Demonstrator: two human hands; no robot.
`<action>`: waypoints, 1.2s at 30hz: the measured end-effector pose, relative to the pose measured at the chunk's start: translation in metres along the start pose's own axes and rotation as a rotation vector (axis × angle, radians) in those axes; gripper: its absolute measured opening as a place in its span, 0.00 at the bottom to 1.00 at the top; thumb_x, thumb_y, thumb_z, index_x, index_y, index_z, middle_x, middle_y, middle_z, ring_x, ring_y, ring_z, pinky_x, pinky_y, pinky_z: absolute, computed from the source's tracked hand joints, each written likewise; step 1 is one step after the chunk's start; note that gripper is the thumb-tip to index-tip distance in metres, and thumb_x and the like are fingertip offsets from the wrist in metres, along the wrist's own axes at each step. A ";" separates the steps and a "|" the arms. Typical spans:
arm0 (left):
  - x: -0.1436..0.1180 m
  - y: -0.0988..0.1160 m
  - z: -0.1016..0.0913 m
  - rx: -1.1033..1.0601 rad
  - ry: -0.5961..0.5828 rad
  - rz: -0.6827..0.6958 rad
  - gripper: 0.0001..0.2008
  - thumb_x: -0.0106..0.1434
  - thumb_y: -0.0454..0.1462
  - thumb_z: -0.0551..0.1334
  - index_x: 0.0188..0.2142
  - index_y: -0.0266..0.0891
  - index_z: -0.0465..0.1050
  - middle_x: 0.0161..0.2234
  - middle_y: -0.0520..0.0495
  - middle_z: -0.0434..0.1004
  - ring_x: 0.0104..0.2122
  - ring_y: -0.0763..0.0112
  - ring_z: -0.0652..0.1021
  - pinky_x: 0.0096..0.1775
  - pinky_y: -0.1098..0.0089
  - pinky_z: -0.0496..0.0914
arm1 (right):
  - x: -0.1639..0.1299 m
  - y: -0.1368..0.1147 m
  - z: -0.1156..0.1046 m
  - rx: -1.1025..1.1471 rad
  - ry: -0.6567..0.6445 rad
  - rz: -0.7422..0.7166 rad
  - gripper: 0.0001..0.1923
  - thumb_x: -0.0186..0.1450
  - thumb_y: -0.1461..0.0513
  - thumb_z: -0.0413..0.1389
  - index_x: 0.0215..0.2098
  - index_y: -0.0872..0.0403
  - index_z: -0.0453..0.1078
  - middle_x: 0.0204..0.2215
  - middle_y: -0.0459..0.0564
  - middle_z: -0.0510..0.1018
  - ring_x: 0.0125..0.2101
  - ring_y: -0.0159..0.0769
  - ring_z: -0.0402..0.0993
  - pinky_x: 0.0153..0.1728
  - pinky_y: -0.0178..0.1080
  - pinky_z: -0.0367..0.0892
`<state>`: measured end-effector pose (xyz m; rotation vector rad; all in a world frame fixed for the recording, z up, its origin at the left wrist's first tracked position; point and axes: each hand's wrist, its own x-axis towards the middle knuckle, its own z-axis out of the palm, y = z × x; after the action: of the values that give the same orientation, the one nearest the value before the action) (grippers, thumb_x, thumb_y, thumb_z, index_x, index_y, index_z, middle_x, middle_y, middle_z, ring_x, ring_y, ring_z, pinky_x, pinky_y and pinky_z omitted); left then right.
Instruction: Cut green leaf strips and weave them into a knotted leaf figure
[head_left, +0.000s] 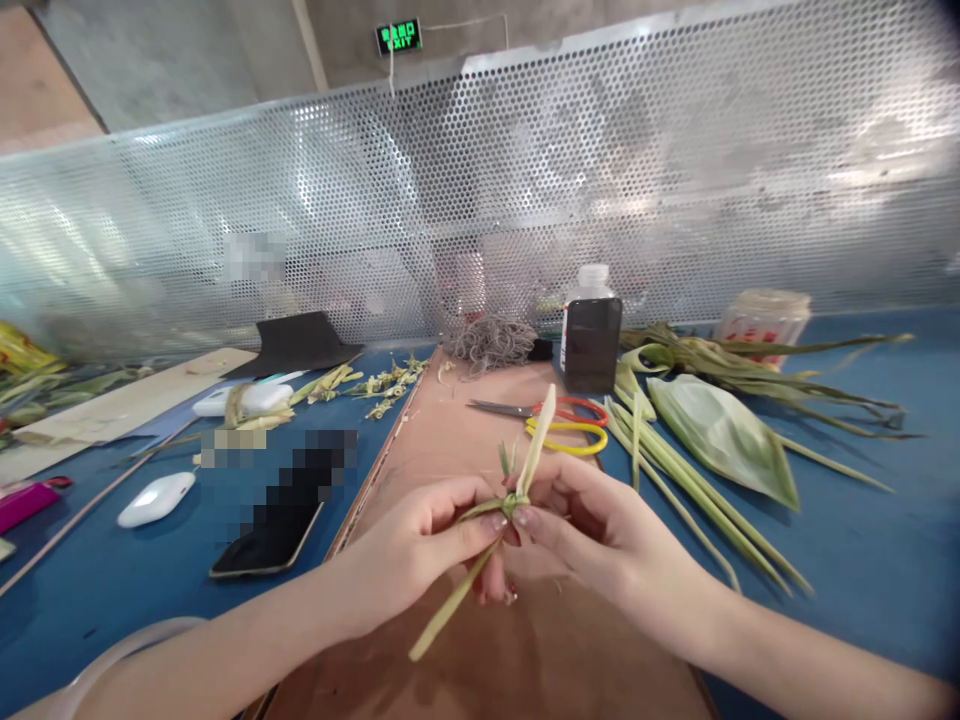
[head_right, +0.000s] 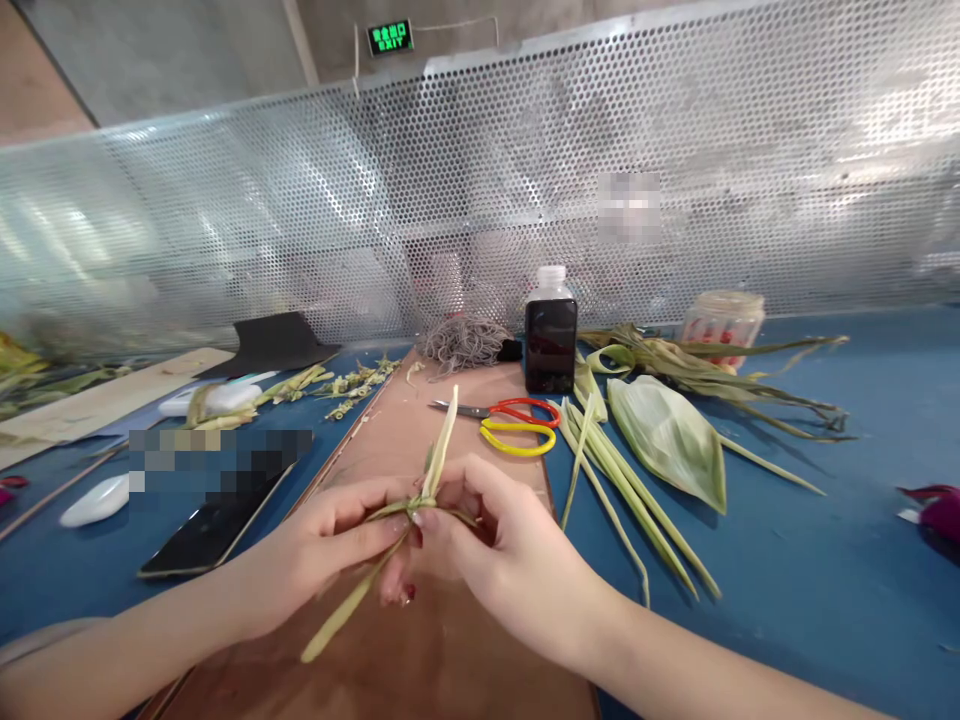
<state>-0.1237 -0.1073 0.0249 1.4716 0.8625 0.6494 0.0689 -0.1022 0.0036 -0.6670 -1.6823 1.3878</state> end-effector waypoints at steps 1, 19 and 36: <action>0.000 -0.002 0.000 -0.025 -0.002 -0.005 0.08 0.66 0.39 0.55 0.38 0.36 0.68 0.20 0.54 0.70 0.24 0.76 0.73 0.35 0.69 0.71 | -0.001 0.000 0.000 -0.020 0.006 -0.007 0.05 0.66 0.59 0.54 0.37 0.52 0.66 0.28 0.42 0.70 0.28 0.27 0.65 0.30 0.30 0.61; 0.001 -0.003 0.002 -0.196 0.027 0.017 0.09 0.66 0.39 0.55 0.30 0.37 0.65 0.17 0.58 0.59 0.19 0.80 0.67 0.26 0.76 0.67 | -0.004 0.003 -0.003 -0.567 0.105 -0.243 0.05 0.68 0.64 0.46 0.35 0.53 0.62 0.26 0.45 0.68 0.27 0.32 0.67 0.27 0.34 0.61; 0.000 -0.005 -0.004 -0.136 -0.005 0.030 0.17 0.69 0.43 0.47 0.35 0.35 0.68 0.22 0.50 0.69 0.24 0.73 0.72 0.32 0.69 0.68 | -0.008 0.013 -0.005 -0.871 0.187 -0.432 0.09 0.66 0.67 0.47 0.38 0.57 0.69 0.19 0.44 0.70 0.18 0.28 0.65 0.20 0.31 0.57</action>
<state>-0.1277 -0.1049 0.0207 1.3651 0.7781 0.7131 0.0763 -0.1031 -0.0105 -0.7957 -2.0914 0.2391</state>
